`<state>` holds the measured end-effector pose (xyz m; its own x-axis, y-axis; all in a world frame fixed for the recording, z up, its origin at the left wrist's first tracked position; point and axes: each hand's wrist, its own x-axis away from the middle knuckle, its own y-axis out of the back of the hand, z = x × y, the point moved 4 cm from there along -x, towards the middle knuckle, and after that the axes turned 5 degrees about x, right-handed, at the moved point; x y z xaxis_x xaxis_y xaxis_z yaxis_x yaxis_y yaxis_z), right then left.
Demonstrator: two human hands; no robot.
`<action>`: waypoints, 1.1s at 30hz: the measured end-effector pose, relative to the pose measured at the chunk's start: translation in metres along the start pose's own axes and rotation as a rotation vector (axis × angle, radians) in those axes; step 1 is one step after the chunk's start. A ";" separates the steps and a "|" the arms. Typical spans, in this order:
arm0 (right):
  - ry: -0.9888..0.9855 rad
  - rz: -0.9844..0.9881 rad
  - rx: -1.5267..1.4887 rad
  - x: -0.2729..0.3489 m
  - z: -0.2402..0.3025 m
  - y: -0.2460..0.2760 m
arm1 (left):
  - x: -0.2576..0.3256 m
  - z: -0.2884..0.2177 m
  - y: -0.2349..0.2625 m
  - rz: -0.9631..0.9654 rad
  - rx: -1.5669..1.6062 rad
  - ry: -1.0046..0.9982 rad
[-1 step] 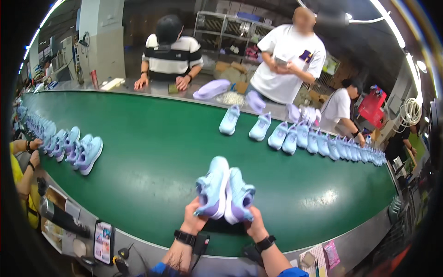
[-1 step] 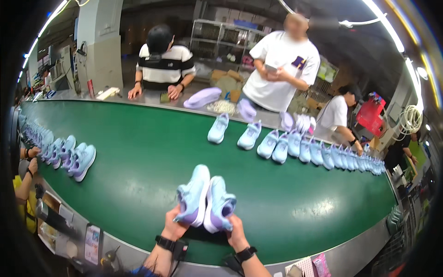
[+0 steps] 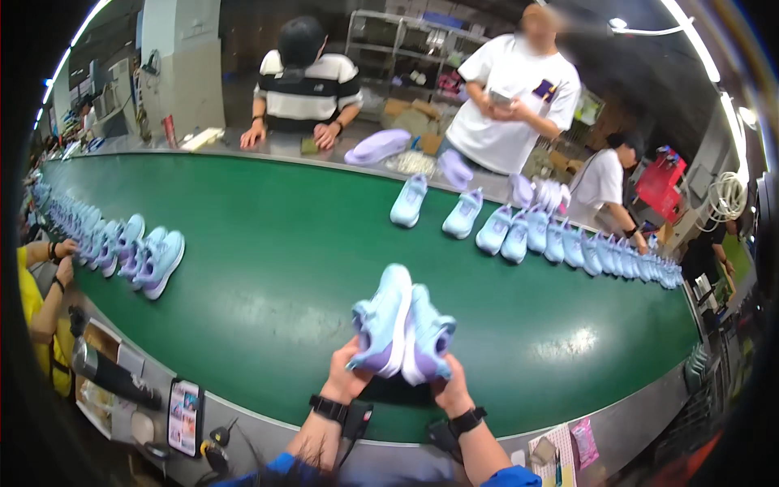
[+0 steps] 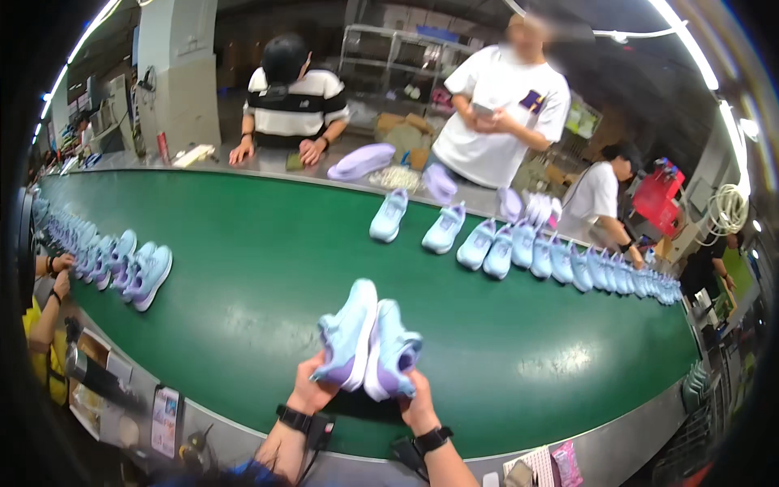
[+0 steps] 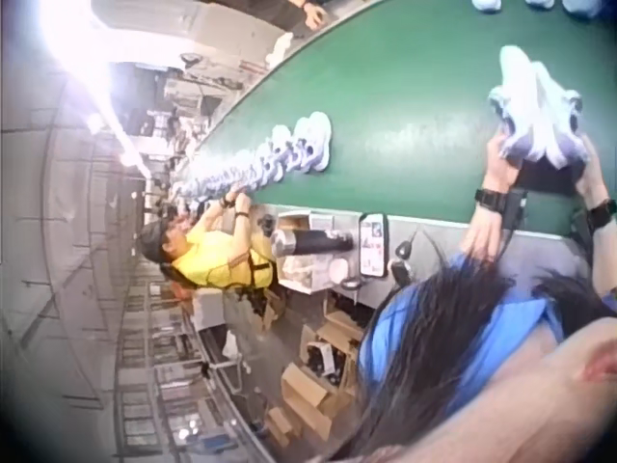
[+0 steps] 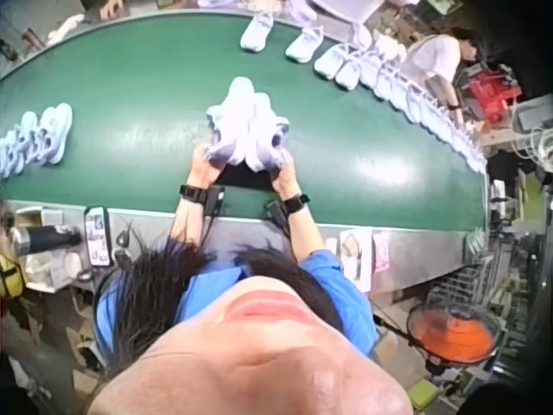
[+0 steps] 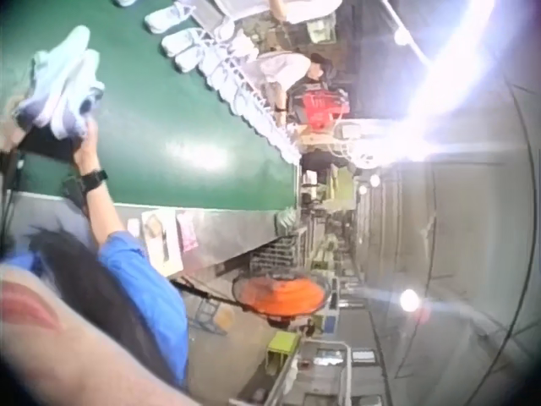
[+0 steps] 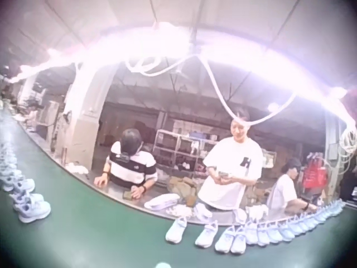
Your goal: The person picks up pairs of light blue and purple sneakers from a green conveyor belt, inspects them by turning them over and checking the interior, and places them back on the belt. The person also uses a small handheld tool to adjust or clean the inside of the shoes.
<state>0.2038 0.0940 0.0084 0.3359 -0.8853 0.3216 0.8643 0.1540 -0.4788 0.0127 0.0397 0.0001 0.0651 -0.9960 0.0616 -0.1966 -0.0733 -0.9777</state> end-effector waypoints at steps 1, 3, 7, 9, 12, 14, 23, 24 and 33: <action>-0.002 0.004 -0.089 0.001 -0.002 -0.004 | -0.004 0.006 0.000 -0.005 -0.029 0.028; -0.031 -0.008 -0.157 0.002 -0.005 -0.001 | -0.007 0.019 -0.010 -0.067 -0.076 0.088; -0.158 0.234 -0.101 -0.002 -0.008 -0.002 | -0.004 0.018 -0.004 0.089 -0.199 0.175; -0.169 0.267 0.022 0.000 -0.005 0.003 | 0.000 0.017 -0.012 0.046 -0.243 0.168; -0.166 0.274 0.037 -0.011 -0.003 0.014 | 0.002 0.022 -0.020 -0.057 -0.224 0.141; -0.153 0.234 -0.103 -0.004 0.003 0.000 | -0.004 0.021 -0.019 -0.039 -0.207 0.153; -0.079 0.008 -0.345 0.010 -0.001 -0.017 | -0.005 0.017 -0.009 -0.027 -0.071 0.090; -0.086 0.039 -0.335 0.011 -0.008 -0.015 | -0.007 0.016 -0.009 -0.035 -0.077 0.096; -0.198 0.144 -0.332 -0.010 -0.010 0.000 | -0.004 0.007 -0.019 -0.179 -0.264 -0.080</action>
<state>0.1961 0.0987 -0.0033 0.5382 -0.7583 0.3678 0.6462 0.0912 -0.7577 0.0230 0.0453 0.0174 0.1965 -0.9595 0.2017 -0.4208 -0.2684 -0.8665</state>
